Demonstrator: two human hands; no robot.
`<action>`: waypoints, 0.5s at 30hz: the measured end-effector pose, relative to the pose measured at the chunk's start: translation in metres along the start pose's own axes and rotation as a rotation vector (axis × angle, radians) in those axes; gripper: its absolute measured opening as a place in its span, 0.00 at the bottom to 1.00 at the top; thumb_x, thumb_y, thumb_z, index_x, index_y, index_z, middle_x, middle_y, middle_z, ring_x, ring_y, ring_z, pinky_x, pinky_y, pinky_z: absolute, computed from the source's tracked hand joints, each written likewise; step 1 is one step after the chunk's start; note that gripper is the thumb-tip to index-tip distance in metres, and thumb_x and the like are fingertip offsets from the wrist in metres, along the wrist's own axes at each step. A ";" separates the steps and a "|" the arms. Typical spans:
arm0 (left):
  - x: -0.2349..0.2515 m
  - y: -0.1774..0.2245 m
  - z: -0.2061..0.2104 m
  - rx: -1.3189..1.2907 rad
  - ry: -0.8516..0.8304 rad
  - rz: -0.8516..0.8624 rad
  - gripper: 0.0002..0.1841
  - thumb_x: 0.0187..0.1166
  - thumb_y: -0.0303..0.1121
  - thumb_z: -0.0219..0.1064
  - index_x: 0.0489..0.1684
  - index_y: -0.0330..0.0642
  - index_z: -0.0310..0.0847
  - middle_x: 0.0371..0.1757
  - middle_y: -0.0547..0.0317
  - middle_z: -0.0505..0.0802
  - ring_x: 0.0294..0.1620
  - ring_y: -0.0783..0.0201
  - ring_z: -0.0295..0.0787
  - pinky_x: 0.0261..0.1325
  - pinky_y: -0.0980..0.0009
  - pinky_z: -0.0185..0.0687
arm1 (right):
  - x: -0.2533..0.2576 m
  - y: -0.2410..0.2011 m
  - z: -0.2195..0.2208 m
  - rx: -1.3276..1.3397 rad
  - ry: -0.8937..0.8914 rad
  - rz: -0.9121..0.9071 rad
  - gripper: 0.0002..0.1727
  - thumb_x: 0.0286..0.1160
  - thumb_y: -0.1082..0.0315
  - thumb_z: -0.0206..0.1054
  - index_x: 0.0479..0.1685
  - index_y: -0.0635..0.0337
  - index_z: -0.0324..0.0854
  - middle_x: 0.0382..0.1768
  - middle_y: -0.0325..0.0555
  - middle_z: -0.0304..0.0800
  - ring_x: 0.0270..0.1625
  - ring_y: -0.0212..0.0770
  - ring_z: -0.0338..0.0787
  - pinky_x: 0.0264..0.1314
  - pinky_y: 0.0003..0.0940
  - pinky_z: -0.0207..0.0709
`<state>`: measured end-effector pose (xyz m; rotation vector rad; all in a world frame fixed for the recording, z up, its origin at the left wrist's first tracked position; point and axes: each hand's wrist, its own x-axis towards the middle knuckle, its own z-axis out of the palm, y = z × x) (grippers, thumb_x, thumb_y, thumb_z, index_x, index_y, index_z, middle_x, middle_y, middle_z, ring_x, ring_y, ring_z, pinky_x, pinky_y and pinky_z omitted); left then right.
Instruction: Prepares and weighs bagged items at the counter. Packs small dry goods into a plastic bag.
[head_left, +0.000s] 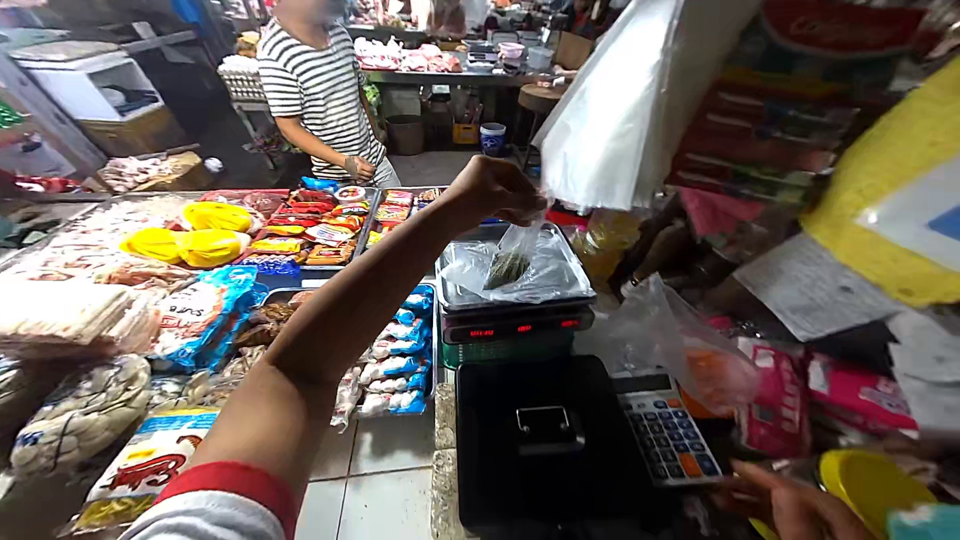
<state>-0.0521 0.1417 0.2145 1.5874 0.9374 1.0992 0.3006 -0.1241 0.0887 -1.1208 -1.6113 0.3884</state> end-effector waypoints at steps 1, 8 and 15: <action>-0.013 0.009 0.016 -0.012 -0.035 0.030 0.06 0.78 0.22 0.71 0.44 0.28 0.83 0.36 0.53 0.94 0.35 0.63 0.96 0.44 0.64 0.96 | 0.005 -0.004 0.009 0.169 -0.037 0.106 0.17 0.95 0.61 0.51 0.54 0.54 0.87 0.49 0.36 0.96 0.44 0.35 0.97 0.43 0.35 0.96; -0.104 -0.017 0.115 0.074 -0.152 0.148 0.07 0.71 0.17 0.74 0.44 0.26 0.88 0.39 0.49 0.95 0.38 0.67 0.94 0.47 0.69 0.93 | 0.046 -0.004 0.105 0.946 -0.181 0.597 0.36 0.89 0.38 0.46 0.60 0.62 0.84 0.55 0.50 0.96 0.57 0.50 0.96 0.55 0.49 0.93; -0.175 -0.053 0.139 -0.170 -0.015 0.008 0.09 0.63 0.17 0.79 0.38 0.28 0.86 0.35 0.56 0.94 0.35 0.71 0.92 0.44 0.73 0.91 | 0.022 -0.020 0.118 0.669 0.035 0.509 0.12 0.85 0.73 0.60 0.35 0.61 0.87 0.30 0.43 0.98 0.30 0.38 0.98 0.33 0.33 0.94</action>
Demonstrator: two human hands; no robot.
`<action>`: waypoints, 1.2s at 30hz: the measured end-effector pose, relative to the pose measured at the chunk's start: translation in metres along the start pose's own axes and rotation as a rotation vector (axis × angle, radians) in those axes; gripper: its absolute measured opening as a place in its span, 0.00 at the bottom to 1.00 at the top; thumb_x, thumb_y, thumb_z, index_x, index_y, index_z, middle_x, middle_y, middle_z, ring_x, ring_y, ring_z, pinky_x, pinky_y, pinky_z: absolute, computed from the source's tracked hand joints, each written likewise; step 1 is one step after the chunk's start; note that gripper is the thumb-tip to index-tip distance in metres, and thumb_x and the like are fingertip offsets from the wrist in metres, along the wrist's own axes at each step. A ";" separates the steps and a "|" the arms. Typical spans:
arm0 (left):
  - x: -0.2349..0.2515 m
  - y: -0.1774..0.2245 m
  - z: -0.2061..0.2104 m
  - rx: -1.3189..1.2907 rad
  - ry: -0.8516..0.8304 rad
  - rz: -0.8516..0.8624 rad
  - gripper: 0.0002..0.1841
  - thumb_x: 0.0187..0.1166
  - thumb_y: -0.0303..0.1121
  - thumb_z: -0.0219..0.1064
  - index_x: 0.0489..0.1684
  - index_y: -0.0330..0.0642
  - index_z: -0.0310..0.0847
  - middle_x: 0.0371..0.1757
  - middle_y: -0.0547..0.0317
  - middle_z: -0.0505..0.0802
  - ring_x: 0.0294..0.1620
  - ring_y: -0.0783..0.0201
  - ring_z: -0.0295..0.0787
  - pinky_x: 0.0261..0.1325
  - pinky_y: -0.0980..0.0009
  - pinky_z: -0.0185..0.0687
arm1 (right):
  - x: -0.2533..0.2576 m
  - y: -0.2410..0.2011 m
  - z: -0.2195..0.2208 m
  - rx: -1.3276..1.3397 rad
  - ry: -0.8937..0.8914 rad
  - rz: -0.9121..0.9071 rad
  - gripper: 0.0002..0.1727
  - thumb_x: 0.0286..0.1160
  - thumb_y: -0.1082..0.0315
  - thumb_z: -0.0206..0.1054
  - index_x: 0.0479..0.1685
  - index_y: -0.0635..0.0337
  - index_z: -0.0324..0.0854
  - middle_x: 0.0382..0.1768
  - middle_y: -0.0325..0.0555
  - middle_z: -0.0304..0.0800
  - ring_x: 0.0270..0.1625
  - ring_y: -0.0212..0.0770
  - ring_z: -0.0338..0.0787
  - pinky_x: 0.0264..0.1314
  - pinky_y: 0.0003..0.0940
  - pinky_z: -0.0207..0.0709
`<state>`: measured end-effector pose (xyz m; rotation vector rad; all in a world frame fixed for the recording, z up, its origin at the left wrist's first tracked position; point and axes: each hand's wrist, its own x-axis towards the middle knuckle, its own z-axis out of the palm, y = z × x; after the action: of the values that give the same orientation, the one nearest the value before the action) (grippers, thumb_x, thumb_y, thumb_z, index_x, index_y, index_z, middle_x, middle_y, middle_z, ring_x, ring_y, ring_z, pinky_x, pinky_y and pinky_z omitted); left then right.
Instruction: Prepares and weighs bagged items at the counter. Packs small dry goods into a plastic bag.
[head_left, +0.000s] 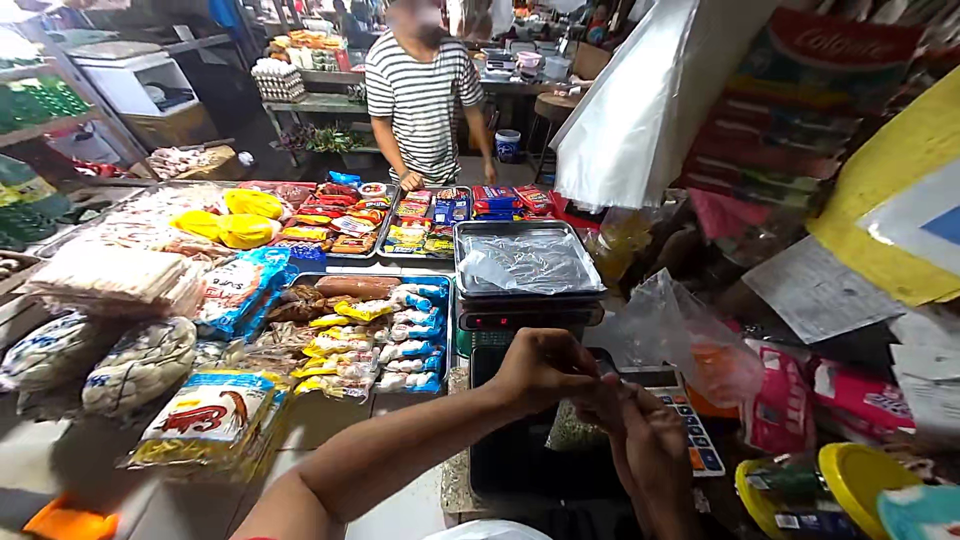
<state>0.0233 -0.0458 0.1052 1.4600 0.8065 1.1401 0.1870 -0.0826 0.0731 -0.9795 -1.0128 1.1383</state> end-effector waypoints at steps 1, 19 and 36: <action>-0.006 0.002 -0.003 -0.043 0.038 -0.020 0.11 0.62 0.18 0.80 0.39 0.30 0.85 0.34 0.58 0.94 0.34 0.71 0.92 0.43 0.72 0.92 | -0.005 0.000 -0.003 -0.040 -0.034 -0.068 0.11 0.83 0.73 0.63 0.33 0.58 0.88 0.28 0.40 0.98 0.28 0.36 0.97 0.33 0.32 0.94; -0.044 -0.067 0.014 -0.999 0.188 -0.545 0.12 0.91 0.32 0.50 0.39 0.45 0.78 0.32 0.58 0.93 0.34 0.66 0.93 0.46 0.70 0.89 | -0.030 0.037 0.003 0.212 0.191 0.223 0.14 0.77 0.85 0.48 0.35 0.57 0.72 0.30 0.42 0.95 0.31 0.39 0.96 0.36 0.36 0.93; -0.052 -0.085 0.006 -0.908 0.199 -0.669 0.14 0.90 0.30 0.52 0.33 0.42 0.80 0.30 0.59 0.93 0.32 0.68 0.91 0.43 0.71 0.89 | -0.030 0.042 -0.017 -0.419 -0.143 0.126 0.05 0.74 0.77 0.66 0.37 0.68 0.87 0.26 0.35 0.89 0.26 0.22 0.84 0.34 0.20 0.81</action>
<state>0.0208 -0.0783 0.0111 0.2837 0.6848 0.9257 0.1895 -0.1072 0.0251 -1.3219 -1.3553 1.1339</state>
